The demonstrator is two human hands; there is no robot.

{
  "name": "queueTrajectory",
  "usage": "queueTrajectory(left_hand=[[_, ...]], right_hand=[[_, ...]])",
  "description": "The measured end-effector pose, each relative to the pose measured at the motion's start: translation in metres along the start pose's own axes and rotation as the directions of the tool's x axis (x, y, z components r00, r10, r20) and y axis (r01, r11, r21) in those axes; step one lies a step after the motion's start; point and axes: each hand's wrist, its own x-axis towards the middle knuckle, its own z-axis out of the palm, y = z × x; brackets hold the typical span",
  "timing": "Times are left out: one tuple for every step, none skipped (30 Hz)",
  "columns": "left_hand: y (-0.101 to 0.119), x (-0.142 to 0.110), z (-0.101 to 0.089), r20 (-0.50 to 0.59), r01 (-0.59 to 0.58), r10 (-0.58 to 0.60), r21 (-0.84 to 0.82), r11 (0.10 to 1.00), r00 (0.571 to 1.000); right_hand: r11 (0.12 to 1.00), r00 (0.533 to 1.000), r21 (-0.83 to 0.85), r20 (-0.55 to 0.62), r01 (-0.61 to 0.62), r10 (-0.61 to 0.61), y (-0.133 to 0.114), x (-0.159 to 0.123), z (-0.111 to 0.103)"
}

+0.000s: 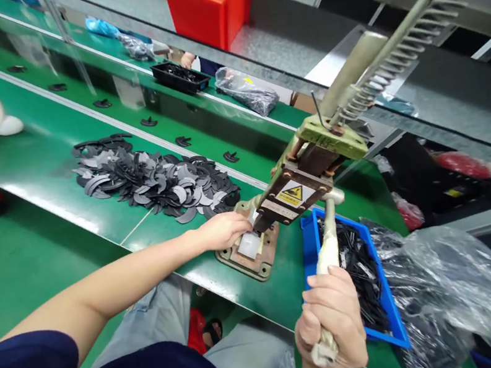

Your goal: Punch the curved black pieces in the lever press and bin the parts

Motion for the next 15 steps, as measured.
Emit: queueTrajectory(left_hand=[[0.000, -0.004, -0.001, -0.015, 0.000, 0.000, -0.006, 1.000, 1.000], [0.000, -0.010, -0.002, -0.033, 0.005, -0.005, -0.010, 1.000, 0.999], [-0.001, -0.016, -0.004, -0.052, 0.015, -0.016, -0.011, 1.000, 0.999], [-0.001, -0.023, -0.007, -0.067, 0.030, -0.031, -0.009, 1.000, 0.997], [-0.002, -0.031, -0.010, -0.080, 0.048, -0.048, -0.005, 0.999, 0.996], [-0.003, -0.039, -0.013, -0.088, 0.065, -0.065, 0.001, 0.998, 0.994], [-0.005, -0.047, -0.017, -0.092, 0.082, -0.080, 0.009, 0.997, 0.992], [-0.007, -0.053, -0.020, -0.095, 0.100, -0.098, 0.021, 0.995, 0.991], [-0.009, -0.059, -0.024, -0.098, 0.123, -0.119, 0.039, 0.992, 0.988], [-0.012, -0.062, -0.027, -0.101, 0.149, -0.142, 0.062, 0.987, 0.985], [-0.016, -0.062, -0.029, -0.107, 0.180, -0.170, 0.092, 0.979, 0.980], [-0.019, -0.060, -0.032, -0.115, 0.213, -0.199, 0.127, 0.969, 0.973], [-0.023, -0.056, -0.034, -0.125, 0.247, -0.228, 0.166, 0.955, 0.966], [-0.028, -0.048, -0.036, -0.135, 0.277, -0.253, 0.207, 0.938, 0.958], [-0.032, -0.038, -0.038, -0.141, 0.301, -0.273, 0.248, 0.921, 0.952]], right_hand=[[1.000, 1.000, 0.010, -0.029, -0.002, 0.002, 0.001, -0.002, 0.002], [1.000, 0.998, 0.018, -0.056, -0.003, 0.004, 0.002, -0.003, 0.004], [1.000, 0.997, 0.023, -0.077, -0.003, 0.005, 0.003, -0.003, 0.006], [1.000, 0.996, 0.025, -0.093, 0.000, 0.003, 0.004, -0.003, 0.007], [1.000, 0.993, 0.027, -0.114, 0.004, -0.001, 0.004, -0.002, 0.009], [0.999, 0.990, 0.029, -0.138, 0.016, -0.012, 0.005, -0.002, 0.011], [0.999, 0.986, 0.031, -0.162, 0.032, -0.026, 0.006, -0.002, 0.013], [0.998, 0.982, 0.032, -0.185, 0.051, -0.044, 0.007, -0.001, 0.015], [0.998, 0.978, 0.033, -0.204, 0.058, -0.050, 0.007, -0.001, 0.016], [0.998, 0.973, 0.032, -0.226, 0.060, -0.051, 0.008, -0.001, 0.018], [0.998, 0.969, 0.030, -0.242, 0.059, -0.050, 0.008, -0.001, 0.020], [0.998, 0.966, 0.028, -0.254, 0.053, -0.044, 0.008, 0.000, 0.022], [0.998, 0.962, 0.023, -0.269, 0.051, -0.043, 0.008, 0.000, 0.023], [0.999, 0.958, 0.015, -0.285, 0.052, -0.045, 0.008, 0.000, 0.024], [0.999, 0.956, 0.006, -0.290, 0.051, -0.047, 0.007, 0.001, 0.024]])
